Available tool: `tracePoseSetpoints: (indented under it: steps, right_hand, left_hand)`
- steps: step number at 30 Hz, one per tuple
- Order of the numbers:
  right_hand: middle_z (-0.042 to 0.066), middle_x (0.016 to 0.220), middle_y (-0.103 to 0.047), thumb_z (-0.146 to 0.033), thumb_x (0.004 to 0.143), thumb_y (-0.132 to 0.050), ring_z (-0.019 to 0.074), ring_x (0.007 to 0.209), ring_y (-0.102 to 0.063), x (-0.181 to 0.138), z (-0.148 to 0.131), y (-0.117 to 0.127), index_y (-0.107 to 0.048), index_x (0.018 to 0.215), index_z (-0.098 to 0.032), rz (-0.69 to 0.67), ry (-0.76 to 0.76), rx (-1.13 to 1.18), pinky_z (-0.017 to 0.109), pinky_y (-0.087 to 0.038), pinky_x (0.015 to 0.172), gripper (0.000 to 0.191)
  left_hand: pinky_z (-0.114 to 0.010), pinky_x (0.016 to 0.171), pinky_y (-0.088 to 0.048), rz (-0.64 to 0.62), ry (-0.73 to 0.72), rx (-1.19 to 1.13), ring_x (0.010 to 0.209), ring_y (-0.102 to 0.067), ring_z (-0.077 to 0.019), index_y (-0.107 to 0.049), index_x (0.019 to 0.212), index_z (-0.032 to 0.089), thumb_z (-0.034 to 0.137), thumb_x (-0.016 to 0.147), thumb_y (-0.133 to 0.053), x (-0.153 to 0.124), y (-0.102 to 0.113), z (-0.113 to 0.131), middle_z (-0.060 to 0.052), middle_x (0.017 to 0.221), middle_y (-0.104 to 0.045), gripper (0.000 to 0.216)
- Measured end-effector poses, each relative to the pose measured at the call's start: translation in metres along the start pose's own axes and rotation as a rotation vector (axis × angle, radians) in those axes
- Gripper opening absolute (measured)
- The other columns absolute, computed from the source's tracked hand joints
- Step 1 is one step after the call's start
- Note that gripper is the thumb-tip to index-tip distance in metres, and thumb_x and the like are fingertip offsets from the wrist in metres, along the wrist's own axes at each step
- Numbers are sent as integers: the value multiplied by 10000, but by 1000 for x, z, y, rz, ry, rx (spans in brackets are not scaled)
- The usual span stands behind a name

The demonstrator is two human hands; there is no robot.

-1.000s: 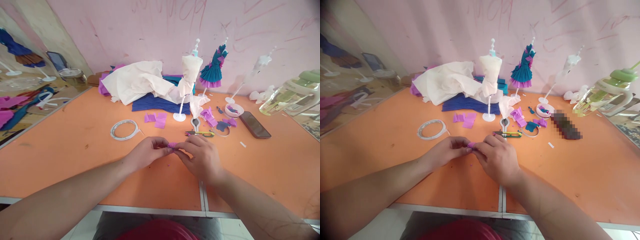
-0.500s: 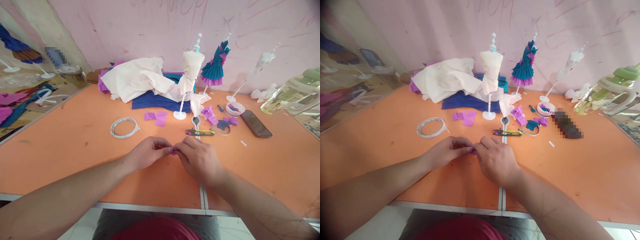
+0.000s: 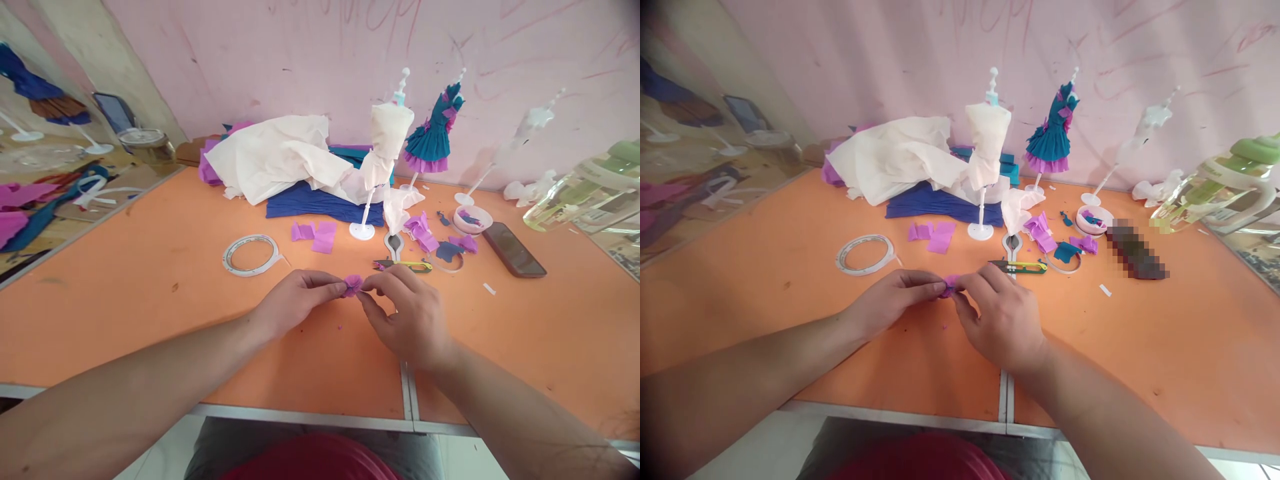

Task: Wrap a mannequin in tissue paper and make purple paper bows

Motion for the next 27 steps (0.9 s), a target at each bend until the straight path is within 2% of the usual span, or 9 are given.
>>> tracePoseSetpoints:
  steps: [2,4,6,8,13,15,18,21,27]
  right_hand:
    - [32,883,-640,-341,865,-570,135,713,-574,4,11,0,-652,986,-222,-42,-143,74,274,-443,646,189]
    - [29,932,-658,-431,855,-566,126,677,-554,6,24,-9,-643,1021,-221,-171,-325,237,274,-447,624,278]
    - [21,918,-673,-493,854,-541,122,665,-536,5,30,-20,-660,963,-217,-307,-458,404,270,-443,611,320]
    - [12,855,-675,-495,847,-542,124,668,-520,4,33,-27,-675,867,-208,-360,-521,486,265,-429,604,316]
    - [3,787,-663,-468,821,-572,127,663,-511,4,43,-24,-674,815,-207,-262,-576,462,263,-402,602,280]
    - [5,784,-668,-467,824,-563,123,639,-495,4,44,-24,-685,815,-208,-268,-557,419,265,-390,591,286]
    - [4,751,-667,-443,811,-584,117,610,-467,4,40,-28,-700,779,-209,-346,-488,377,266,-370,570,262]
    - [-1,736,-668,-436,824,-577,122,633,-475,2,35,-31,-700,762,-216,-367,-471,393,270,-375,586,259]
    - [2,862,-695,-451,822,-585,126,699,-536,2,31,-33,-709,899,-224,-361,-526,522,263,-418,635,270]
  left_hand:
    - [-380,1008,-388,-12,-14,9,1061,-608,-246,-760,878,268,490,776,-657,0,-1,1,-13,987,-732,265]
    - [-379,995,-397,-26,-41,31,1055,-611,-247,-755,909,269,494,797,-631,0,-2,3,-15,987,-730,280]
    - [-381,976,-413,-42,-68,64,1041,-618,-250,-751,934,263,492,809,-618,-1,-3,4,-20,990,-728,292]
    - [-384,966,-423,-58,-83,103,1036,-623,-256,-748,936,253,488,814,-612,-1,-4,4,-25,1000,-728,298]
    - [-391,990,-417,-67,-103,107,1089,-603,-261,-701,1072,243,486,835,-585,-1,-3,3,-39,1099,-704,358]
    - [-390,993,-420,-36,-109,98,1130,-584,-265,-672,1132,242,490,842,-573,-1,0,5,-46,1165,-680,394]
    - [-384,940,-455,4,-129,159,1064,-620,-270,-704,1033,218,483,813,-615,-1,1,9,-56,1105,-701,356]
    - [-372,878,-479,-37,-115,199,945,-661,-258,-722,868,204,475,785,-651,-2,-3,9,-50,943,-735,292]
    - [-362,878,-460,0,-104,150,934,-661,-245,-720,845,231,468,800,-637,0,1,6,-28,909,-740,255]
Point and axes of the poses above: each hand's wrist, its own x-axis towards the middle knuckle, its own y-axis out of the back of the hand, z = x × y, the point moved 7 cm from there along x, towards the middle knuckle
